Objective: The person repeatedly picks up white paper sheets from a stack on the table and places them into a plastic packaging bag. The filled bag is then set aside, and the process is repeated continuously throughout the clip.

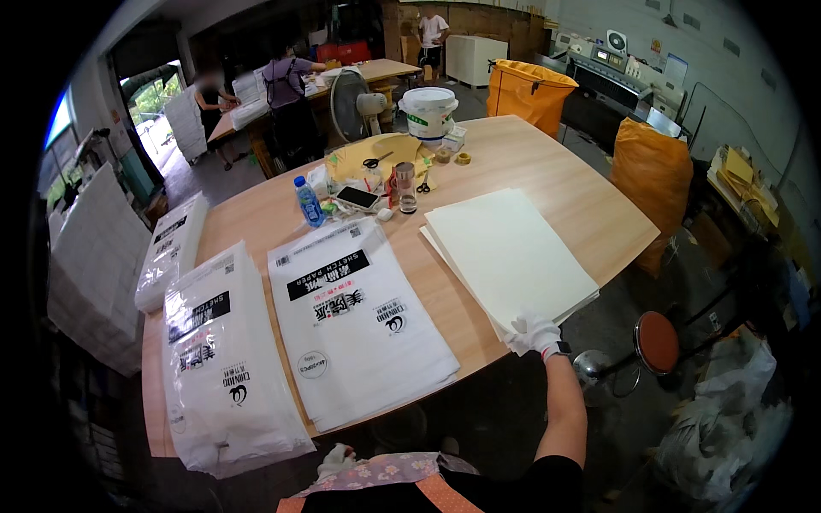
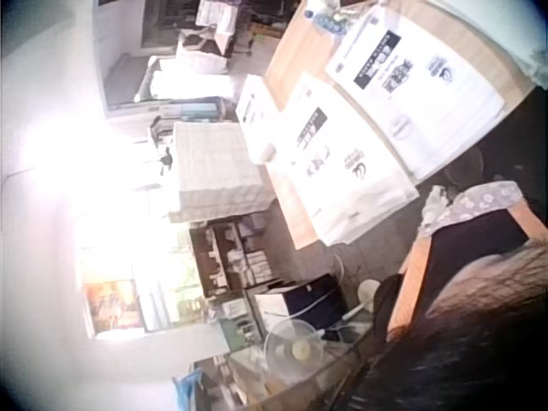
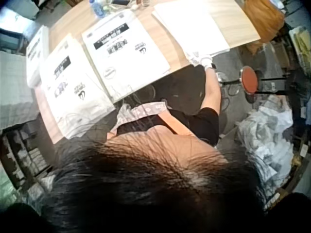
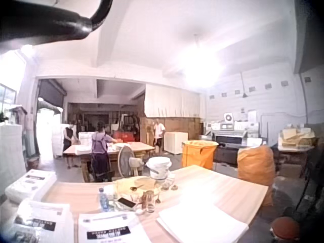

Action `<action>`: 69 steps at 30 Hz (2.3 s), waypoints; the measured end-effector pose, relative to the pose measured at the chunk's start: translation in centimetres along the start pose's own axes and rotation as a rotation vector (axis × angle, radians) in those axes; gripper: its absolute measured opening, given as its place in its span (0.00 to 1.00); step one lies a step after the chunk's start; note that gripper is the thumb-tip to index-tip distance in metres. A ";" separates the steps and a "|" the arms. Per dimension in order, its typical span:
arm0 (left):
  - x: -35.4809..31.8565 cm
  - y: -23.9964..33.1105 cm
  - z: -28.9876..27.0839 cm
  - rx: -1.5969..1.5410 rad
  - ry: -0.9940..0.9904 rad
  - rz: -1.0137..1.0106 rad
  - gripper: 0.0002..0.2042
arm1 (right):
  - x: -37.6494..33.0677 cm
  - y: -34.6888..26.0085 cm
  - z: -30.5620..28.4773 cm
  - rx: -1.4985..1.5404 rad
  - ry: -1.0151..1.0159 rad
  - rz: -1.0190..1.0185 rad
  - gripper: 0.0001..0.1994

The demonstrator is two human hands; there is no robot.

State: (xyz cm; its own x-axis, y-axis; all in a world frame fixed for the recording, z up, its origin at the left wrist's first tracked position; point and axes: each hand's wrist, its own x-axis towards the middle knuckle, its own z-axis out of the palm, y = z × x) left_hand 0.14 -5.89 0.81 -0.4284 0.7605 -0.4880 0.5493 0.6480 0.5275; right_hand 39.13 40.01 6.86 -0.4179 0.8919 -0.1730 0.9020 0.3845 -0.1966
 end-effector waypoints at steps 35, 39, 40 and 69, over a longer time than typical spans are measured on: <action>8.0 23.0 -0.4 -0.307 -0.504 0.533 0.35 | -15.5 -12.7 6.1 1.200 0.367 0.254 0.17; 16.0 11.4 -2.0 0.202 0.534 0.390 0.17 | -16.3 -12.6 4.1 1.132 0.321 0.174 0.15; 15.5 11.5 -3.6 0.294 0.563 0.401 0.14 | -17.6 -13.1 1.9 1.090 0.301 0.145 0.14; 8.5 29.4 -3.7 -0.626 -0.288 0.728 0.11 | -11.6 -21.7 -3.5 0.177 0.479 -0.720 0.15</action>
State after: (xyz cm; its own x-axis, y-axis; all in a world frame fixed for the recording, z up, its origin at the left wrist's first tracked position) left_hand 9.92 19.78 14.73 0.0971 0.9952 -0.0069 0.0968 -0.0026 0.9953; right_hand 24.82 22.13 16.50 -0.7519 0.4662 0.4662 0.3901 0.8846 -0.2554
